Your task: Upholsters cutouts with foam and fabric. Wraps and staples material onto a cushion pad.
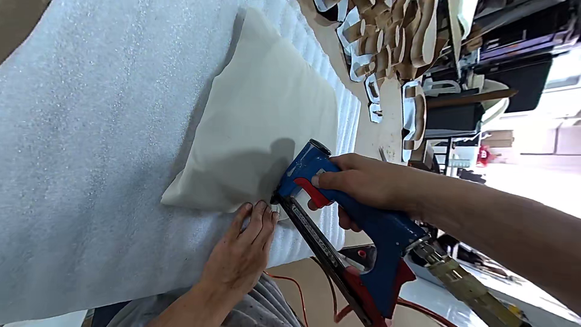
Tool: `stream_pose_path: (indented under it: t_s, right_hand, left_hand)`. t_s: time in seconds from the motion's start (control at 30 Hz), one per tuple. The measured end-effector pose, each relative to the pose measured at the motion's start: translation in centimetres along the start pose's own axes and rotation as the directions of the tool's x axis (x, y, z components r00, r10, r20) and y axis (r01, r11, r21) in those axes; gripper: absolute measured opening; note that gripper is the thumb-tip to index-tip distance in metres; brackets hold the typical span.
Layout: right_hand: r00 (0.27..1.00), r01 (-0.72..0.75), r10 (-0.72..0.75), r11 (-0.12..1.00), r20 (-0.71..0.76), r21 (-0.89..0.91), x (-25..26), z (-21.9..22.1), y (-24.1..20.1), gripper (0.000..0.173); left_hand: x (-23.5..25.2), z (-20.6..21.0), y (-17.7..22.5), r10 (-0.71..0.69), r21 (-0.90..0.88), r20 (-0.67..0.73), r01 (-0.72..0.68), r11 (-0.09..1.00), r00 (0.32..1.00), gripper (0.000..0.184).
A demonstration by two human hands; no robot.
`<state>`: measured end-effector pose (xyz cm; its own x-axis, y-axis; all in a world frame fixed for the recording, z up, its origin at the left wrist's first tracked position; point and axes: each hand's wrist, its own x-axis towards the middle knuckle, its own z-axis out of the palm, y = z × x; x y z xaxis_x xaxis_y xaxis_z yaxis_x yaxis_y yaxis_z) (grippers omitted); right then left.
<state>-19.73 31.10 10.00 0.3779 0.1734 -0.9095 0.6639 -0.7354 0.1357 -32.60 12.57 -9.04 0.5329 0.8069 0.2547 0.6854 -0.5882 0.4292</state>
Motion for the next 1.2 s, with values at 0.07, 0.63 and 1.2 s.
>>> stream_pose_path:
  t_s: [0.07, 0.63, 1.2]
  right_hand:
    - [1.000, -0.024, 0.024, 1.000, 0.004, 0.000, 0.1, -0.1, -0.4, 0.025]
    - [1.000, 0.006, -0.009, 0.995, 0.026, 0.097, 0.2, -0.4, 0.6, 0.028]
    - [0.989, 0.110, -0.137, 0.927, 0.051, 0.358, 0.0, -0.6, 4.4, 0.024]
  left_hand:
    - [-0.1, 0.1, 0.1, -0.014, -0.035, -0.008, 0.014, 0.999, 1.000, 0.047]
    - [0.1, -0.4, 0.0, -0.014, -0.038, -0.008, 0.014, 0.999, 1.000, 0.045]
    - [7.5, -5.1, -11.5, 0.449, -0.095, 0.124, -0.439, 0.893, 0.885, 0.035]
